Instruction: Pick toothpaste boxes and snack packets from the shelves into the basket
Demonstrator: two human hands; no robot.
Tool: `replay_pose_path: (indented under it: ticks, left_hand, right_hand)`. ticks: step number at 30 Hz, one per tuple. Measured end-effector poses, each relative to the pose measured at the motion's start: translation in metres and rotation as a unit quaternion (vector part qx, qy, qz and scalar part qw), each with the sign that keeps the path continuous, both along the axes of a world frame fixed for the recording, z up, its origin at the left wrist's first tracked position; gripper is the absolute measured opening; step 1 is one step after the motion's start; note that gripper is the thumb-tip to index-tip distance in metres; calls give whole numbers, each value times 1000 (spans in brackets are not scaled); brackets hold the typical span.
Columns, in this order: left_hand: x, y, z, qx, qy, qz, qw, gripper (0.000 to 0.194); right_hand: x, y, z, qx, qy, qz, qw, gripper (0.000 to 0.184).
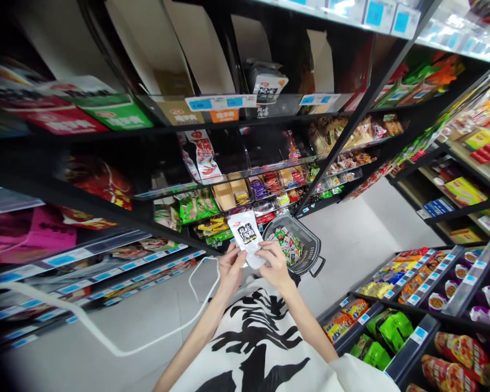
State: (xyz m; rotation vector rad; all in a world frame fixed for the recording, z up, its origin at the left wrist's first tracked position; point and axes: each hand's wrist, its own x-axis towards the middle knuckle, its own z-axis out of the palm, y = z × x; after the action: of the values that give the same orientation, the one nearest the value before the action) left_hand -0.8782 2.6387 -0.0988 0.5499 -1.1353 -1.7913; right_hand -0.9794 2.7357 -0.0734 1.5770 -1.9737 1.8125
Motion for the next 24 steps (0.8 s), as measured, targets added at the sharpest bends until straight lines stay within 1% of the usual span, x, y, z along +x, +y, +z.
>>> replay_pose_path:
  ticks: [2, 3, 4, 6, 7, 8, 9, 10, 14, 17, 21, 23, 24]
  left_hand:
    - [0, -1, 0, -5, 4, 13, 1000, 19]
    - [0, -1, 0, -4, 3, 20, 1000, 19]
    - [0, -2, 0, -1, 0, 24, 1000, 20]
    - [0, -2, 1, 13, -4, 20, 1000, 25]
    - [0, -2, 2, 24, -2, 16, 1000, 30]
    - [0, -2, 2, 33, 1, 11, 999, 33]
    - [0, -3, 2, 39, 3, 6, 999, 36]
    - [0, -3, 2, 43, 2, 4, 999, 38]
    - [1, -3, 2, 56, -9, -5, 998, 41]
    - [2, -3, 1, 68, 11, -16, 997, 43]
    - [4, -2, 1, 46, 29, -20, 998, 49]
    - [5, -1, 4, 65, 56, -40, 996, 46]
    - [5, -1, 7, 92, 76, -62, 991, 41]
  right_hand:
    - [2, -2, 1, -29, -81, -34, 996, 7]
    - [3, -3, 2, -47, -139, -59, 987, 7]
    - [2, -5, 3, -67, -208, -84, 972, 12]
    - [1, -8, 7, -108, -351, -115, 923, 25]
    - [-1, -9, 8, -125, -407, -116, 897, 31]
    - [-3, -10, 10, -136, -448, -109, 877, 35]
    - [-4, -10, 11, -142, -471, -99, 865, 37]
    - [-6, -9, 12, -144, -481, -91, 860, 38]
    - [-4, -5, 10, -138, -488, -76, 858, 38]
    - [2, -4, 8, -117, -497, -46, 859, 39]
    - [8, -4, 10, -99, -516, 2, 851, 49]
    - [9, -3, 11, -99, -517, 16, 850, 56]
    - [9, -3, 12, -96, -517, 21, 850, 57]
